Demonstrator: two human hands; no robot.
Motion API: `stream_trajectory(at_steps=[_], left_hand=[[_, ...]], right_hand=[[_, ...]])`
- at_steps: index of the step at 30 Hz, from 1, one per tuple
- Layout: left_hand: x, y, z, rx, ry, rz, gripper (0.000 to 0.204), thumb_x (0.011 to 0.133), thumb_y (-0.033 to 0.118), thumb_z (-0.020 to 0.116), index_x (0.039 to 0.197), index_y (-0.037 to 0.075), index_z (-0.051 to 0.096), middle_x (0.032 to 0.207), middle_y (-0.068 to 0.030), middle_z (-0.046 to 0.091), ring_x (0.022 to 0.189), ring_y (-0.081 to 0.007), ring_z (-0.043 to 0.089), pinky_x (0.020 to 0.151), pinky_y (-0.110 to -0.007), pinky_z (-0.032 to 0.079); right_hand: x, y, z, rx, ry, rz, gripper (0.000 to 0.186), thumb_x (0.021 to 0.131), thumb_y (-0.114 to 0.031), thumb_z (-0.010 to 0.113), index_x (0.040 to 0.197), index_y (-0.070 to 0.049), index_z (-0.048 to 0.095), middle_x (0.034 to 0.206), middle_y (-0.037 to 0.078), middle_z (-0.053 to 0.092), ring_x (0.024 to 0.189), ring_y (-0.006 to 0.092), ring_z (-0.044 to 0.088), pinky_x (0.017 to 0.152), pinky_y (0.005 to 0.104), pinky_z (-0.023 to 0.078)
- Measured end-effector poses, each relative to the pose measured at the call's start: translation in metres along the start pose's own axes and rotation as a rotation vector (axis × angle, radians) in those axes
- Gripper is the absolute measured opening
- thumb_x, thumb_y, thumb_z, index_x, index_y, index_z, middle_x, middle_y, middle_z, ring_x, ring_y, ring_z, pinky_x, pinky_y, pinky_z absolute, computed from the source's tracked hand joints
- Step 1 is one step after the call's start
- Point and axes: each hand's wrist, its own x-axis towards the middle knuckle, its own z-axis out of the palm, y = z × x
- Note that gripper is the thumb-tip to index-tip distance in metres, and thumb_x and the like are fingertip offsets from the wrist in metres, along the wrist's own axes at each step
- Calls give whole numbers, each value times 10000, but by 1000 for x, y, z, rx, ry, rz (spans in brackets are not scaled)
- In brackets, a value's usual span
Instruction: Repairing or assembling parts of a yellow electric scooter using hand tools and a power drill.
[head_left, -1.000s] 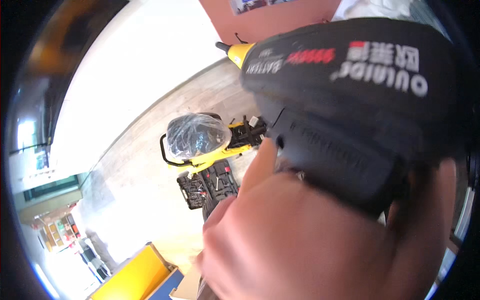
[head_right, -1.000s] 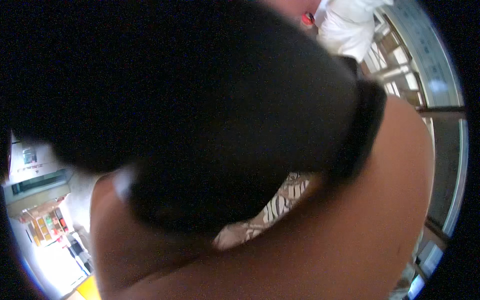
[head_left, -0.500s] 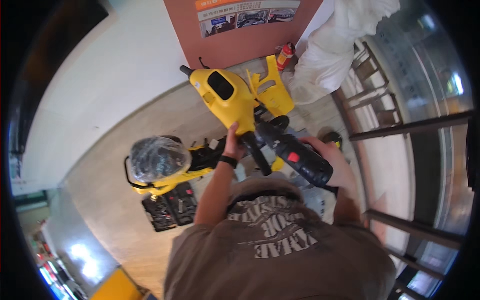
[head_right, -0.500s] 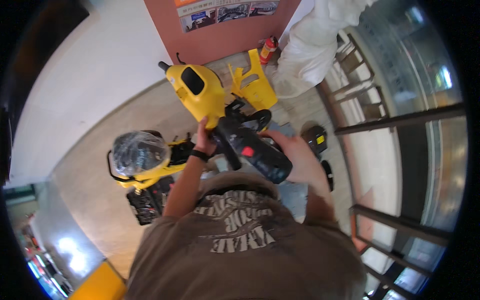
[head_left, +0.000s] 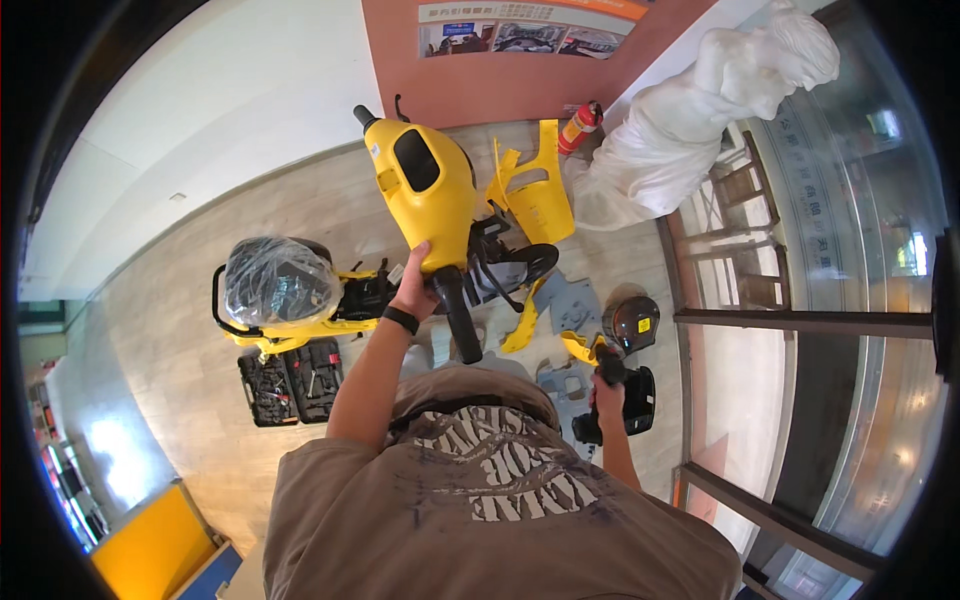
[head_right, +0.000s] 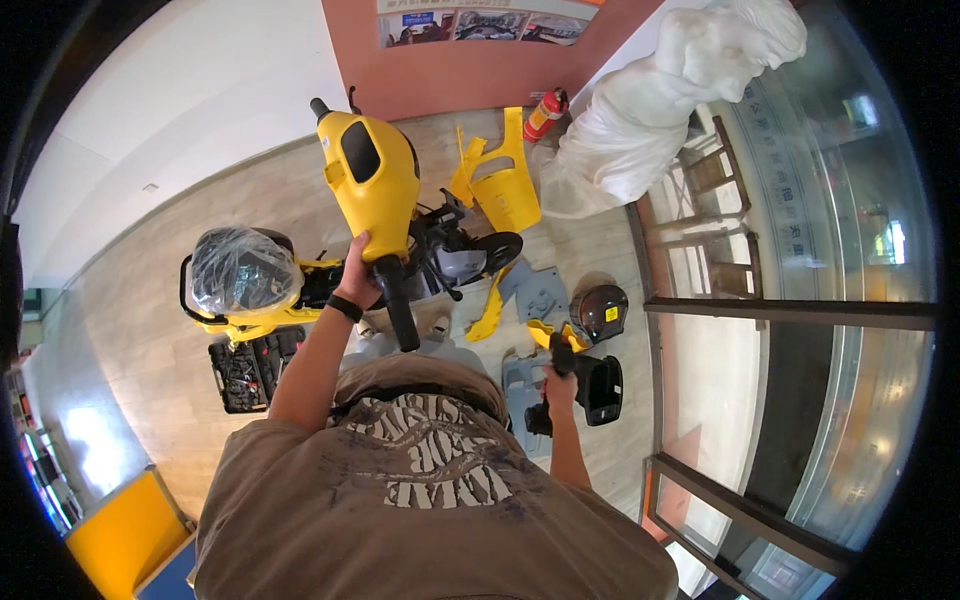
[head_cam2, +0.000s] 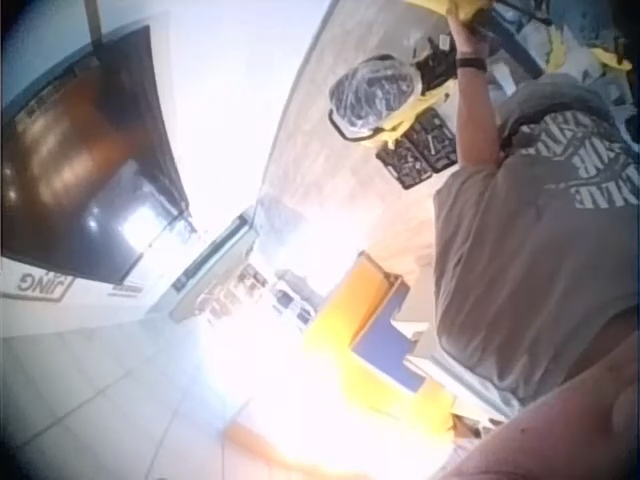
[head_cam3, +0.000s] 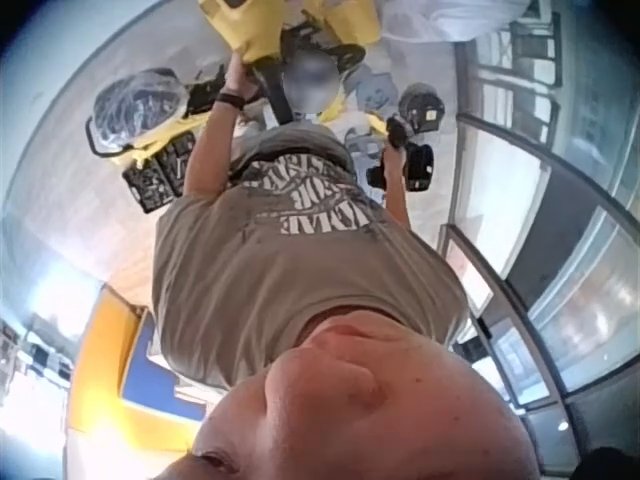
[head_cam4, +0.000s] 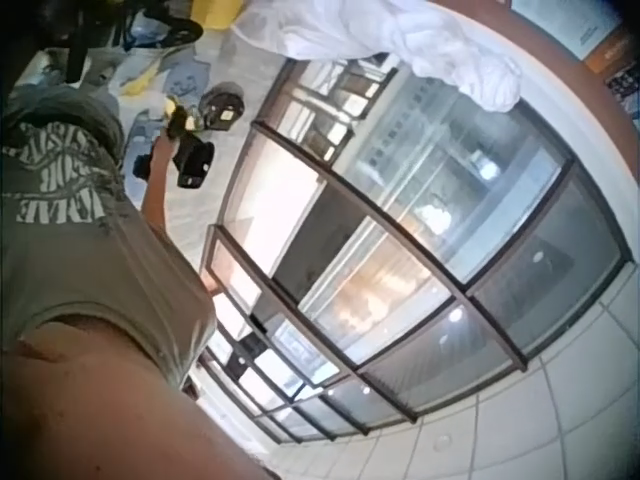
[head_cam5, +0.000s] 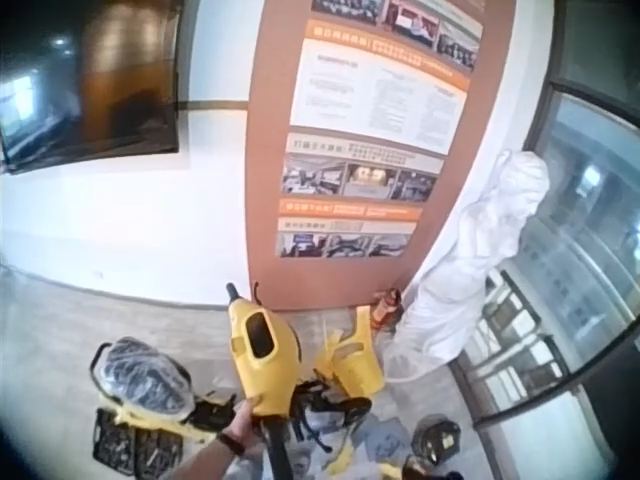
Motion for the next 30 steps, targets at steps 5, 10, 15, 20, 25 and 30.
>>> stream_trajectory(at_steps=[5, 10, 15, 20, 25, 30], left_hand=[[-1, 1, 11, 2, 16, 50, 612, 860, 496, 581, 1258, 43, 476, 1101, -128, 617, 931, -260, 628, 854, -384, 519], [-8, 6, 4, 25, -32, 59, 617, 862, 495, 575, 1258, 34, 471, 1113, -133, 616, 950, -265, 623, 829, -403, 531], [-3, 6, 12, 60, 24, 94, 637, 856, 507, 572, 1267, 32, 466, 1118, -135, 616, 938, -276, 625, 827, -414, 534], [-9, 5, 10, 85, 59, 132, 645, 855, 521, 558, 1264, 32, 463, 1096, -149, 615, 920, -277, 625, 822, -403, 535], [-9, 7, 18, 116, -6, 115, 635, 857, 520, 548, 1255, 32, 470, 1074, -153, 616, 880, -273, 631, 800, -385, 535], [-8, 7, 13, 120, -9, 77, 639, 860, 529, 547, 1249, 27, 476, 1071, -146, 621, 888, -270, 632, 807, -386, 533]], right_hand=[[17, 82, -5, -256, -45, 374, 220, 775, -182, 697, 767, 16, 602, 535, 69, 513, 433, 175, 520, 389, 340, 407], [35, 150, -32, -570, -261, 375, 271, 791, -220, 694, 729, 28, 605, 564, 110, 558, 445, 218, 530, 427, 385, 410], [56, 196, -50, -857, -592, 304, 398, 820, -276, 690, 585, 29, 590, 557, 128, 563, 465, 243, 537, 486, 399, 426], [30, 118, -15, -669, -244, 542, 395, 816, -267, 680, 584, 34, 573, 529, 128, 549, 468, 236, 543, 482, 398, 444], [43, 120, -7, -663, -234, 449, 354, 791, -257, 693, 631, 37, 578, 594, 144, 579, 510, 260, 564, 499, 424, 425], [69, 151, -4, -723, -268, 449, 342, 775, -285, 703, 692, 37, 625, 693, 151, 612, 655, 301, 604, 563, 466, 411]])
